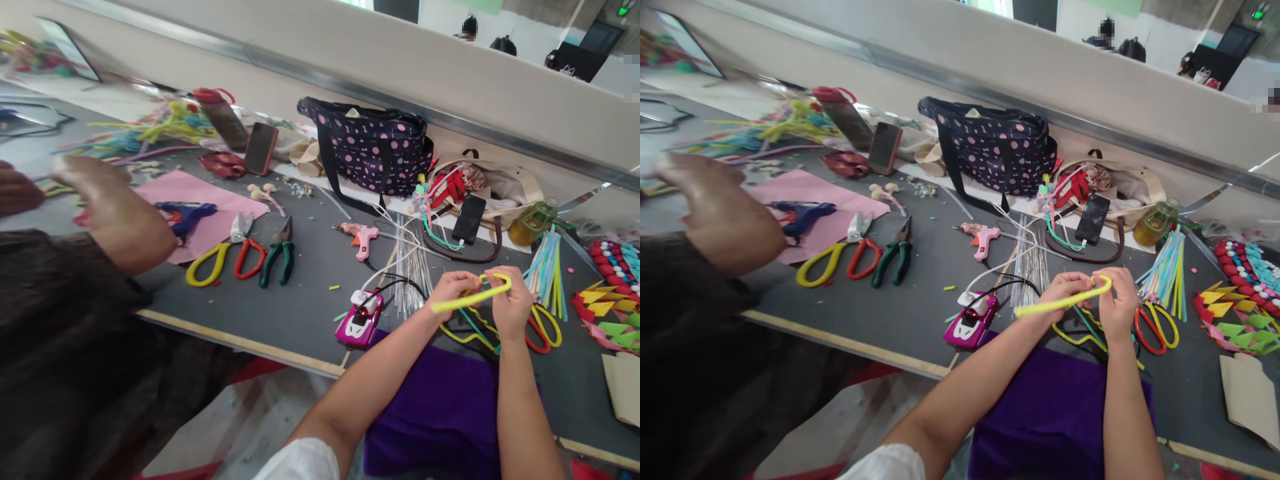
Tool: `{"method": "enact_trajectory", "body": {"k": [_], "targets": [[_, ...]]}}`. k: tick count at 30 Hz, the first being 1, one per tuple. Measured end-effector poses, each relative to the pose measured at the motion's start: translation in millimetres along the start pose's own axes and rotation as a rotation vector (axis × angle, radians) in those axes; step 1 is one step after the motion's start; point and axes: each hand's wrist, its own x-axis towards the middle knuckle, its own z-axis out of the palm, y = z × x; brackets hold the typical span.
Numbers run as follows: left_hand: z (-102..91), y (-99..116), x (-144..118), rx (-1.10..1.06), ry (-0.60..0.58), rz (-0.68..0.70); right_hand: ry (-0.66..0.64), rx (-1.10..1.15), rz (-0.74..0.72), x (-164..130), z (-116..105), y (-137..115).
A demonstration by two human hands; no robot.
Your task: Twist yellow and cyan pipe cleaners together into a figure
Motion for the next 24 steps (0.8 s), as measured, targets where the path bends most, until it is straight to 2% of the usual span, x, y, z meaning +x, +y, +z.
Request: {"method": "enact_trajectory", "body": {"k": [8, 14, 19, 24], "targets": [[-6.9, 4.6, 3.0, -0.121, 0.035, -0.07, 0.081, 0.122, 0.151, -21.9, 2.3, 10.5], [-8.4, 3.7, 4.3, -0.162, 0.003, -0.127, 0.294, 0.314, 0.428, -29.4, 9.0, 33.6], [-8.7, 5.1, 5.1, -0.177, -0.024, -0.143, 0.271, 0.232, 0.395, -29.4, 9.1, 42.6], [-10.2, 5.8, 6.4, -0.189, 0.006, -0.169, 0.221, 0.154, 0.327, -30.2, 6.5, 44.8]]}}
